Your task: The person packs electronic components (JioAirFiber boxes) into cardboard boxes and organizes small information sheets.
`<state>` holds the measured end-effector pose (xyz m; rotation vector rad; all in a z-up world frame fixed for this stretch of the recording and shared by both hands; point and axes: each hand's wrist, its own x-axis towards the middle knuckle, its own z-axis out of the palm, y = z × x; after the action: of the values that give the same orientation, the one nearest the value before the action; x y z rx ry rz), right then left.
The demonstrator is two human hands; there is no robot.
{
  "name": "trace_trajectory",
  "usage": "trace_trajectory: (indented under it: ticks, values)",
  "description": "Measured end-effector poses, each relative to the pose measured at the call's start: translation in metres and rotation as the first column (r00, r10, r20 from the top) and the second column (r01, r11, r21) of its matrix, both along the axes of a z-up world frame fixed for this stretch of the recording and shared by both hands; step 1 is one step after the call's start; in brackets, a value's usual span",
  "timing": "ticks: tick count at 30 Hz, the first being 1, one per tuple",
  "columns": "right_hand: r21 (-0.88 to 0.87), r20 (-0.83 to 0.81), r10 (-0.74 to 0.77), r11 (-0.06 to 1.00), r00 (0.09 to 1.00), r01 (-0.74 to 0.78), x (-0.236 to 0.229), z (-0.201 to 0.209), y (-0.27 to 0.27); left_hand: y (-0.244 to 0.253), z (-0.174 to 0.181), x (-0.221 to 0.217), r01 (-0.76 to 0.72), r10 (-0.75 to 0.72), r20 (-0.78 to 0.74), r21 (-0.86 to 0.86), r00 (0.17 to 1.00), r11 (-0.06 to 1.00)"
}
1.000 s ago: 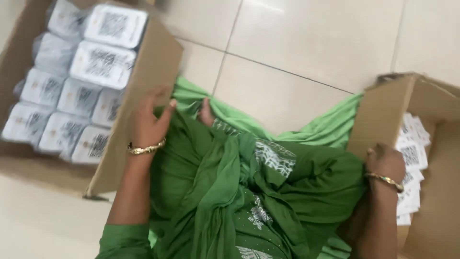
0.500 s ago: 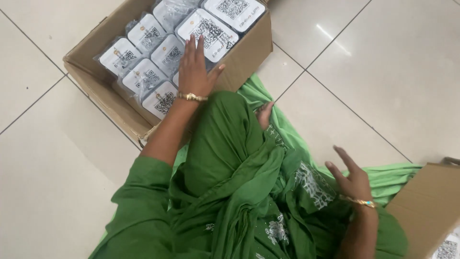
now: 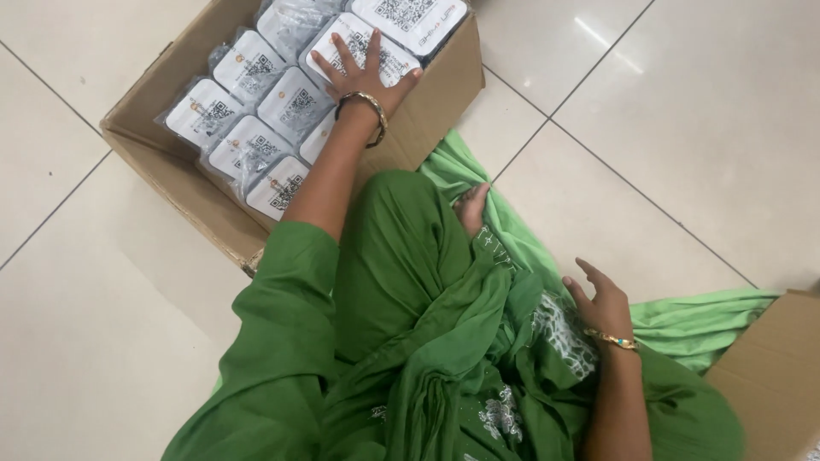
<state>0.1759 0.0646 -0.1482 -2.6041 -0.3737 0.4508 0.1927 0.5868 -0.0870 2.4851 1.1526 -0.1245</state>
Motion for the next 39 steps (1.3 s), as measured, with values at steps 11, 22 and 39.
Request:
trace_trajectory:
  ticks: [11, 22, 39]
  values:
    - [0.175, 0.270, -0.074, 0.984, 0.960, 0.026, -0.006, -0.002, -0.014, -0.116, 0.011, 0.018, 0.241, -0.348, 0.388, 0.300, 0.853, 0.923]
    - [0.099, 0.385, -0.042, 0.995, 0.922, 0.004, 0.109, 0.032, 0.074, -0.179, -0.132, 0.115, 0.522, -0.348, 0.505, -0.255, 0.790, 0.814]
    - [-0.424, 0.088, 0.002, 0.905, 0.996, 0.036, 0.116, 0.036, 0.141, -0.209, -0.133, 0.128, 0.469, -0.288, 0.393, -0.518, 0.873, 0.715]
